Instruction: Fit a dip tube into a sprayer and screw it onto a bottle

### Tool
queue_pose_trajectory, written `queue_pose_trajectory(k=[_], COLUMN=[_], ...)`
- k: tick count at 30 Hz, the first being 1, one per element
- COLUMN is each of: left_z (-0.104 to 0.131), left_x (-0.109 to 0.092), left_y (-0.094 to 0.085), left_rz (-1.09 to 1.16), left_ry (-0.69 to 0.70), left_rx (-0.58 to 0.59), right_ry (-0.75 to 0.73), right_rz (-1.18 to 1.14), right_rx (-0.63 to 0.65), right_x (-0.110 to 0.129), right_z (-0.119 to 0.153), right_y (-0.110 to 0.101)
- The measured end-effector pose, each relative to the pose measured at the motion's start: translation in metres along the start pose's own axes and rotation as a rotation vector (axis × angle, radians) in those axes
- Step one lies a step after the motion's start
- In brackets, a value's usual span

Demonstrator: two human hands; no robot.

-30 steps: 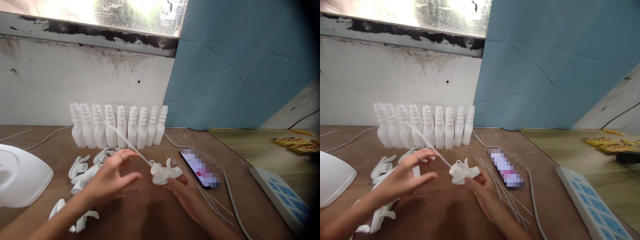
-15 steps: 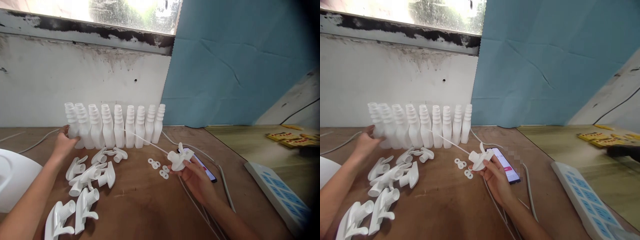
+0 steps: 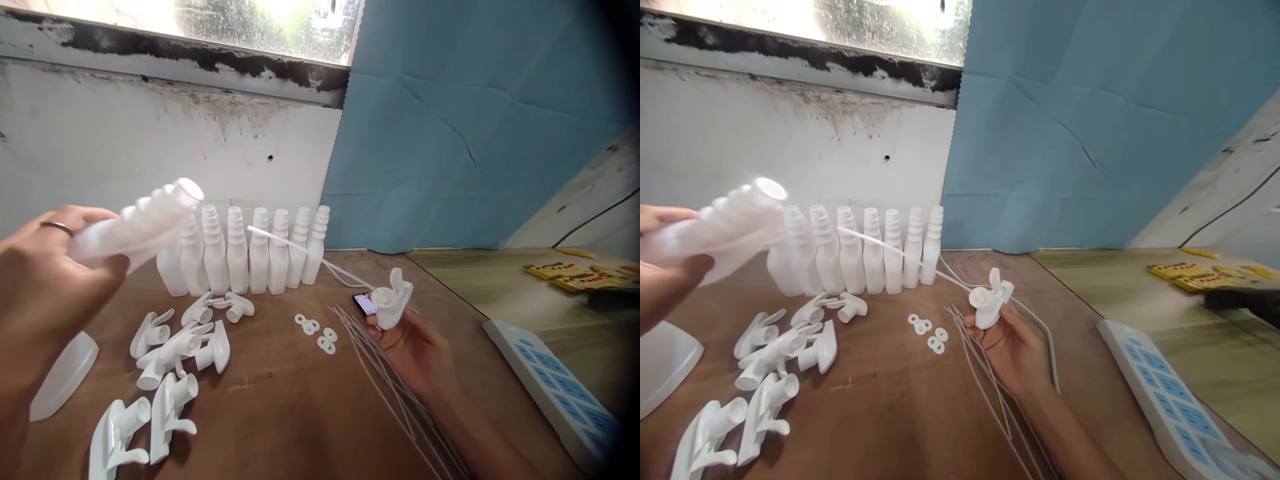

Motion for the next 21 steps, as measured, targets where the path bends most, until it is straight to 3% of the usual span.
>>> queue_pose_trajectory(k=[3, 7, 13, 17, 21], left_z=[0.013, 0.021, 0.033, 0.048, 0.070], left_x=[-0.022, -0.029, -0.049, -0.062, -0.075], left_y=[0.010, 0.029, 0.029, 0.038, 0.040], left_rz=[-0.126, -0.130, -0.128, -0.147, -0.034], left_ry=[0.112, 0.110, 0.278, 0.341, 0.299], left_rx=[0.069, 0.211, 0.222, 0.390, 0.602], right_ry=[-0.047, -0.059, -0.036, -0.085, -0.164], right_rz=[0.027, 0.024, -0.005, 0.077, 0.150], right_rx=[-0.005, 0.022, 0.067, 0.143, 0.214], right_x=[0.009, 0.011, 0.005, 0.008, 0.019], right_z=[-0.006, -0.006, -0.003, -0.003, -0.001], right_y=[-0.008, -0.007, 0.000, 0.006, 0.026])
Point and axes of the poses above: each hand's wrist, its own z-axis away from the middle knuckle, its own y-axis out of the palm, x = y × z, the point moved 9 cm from there along -z, towards the middle knuckle, and after that the axes turned 13 degrees about -y, right-handed, at the moved point
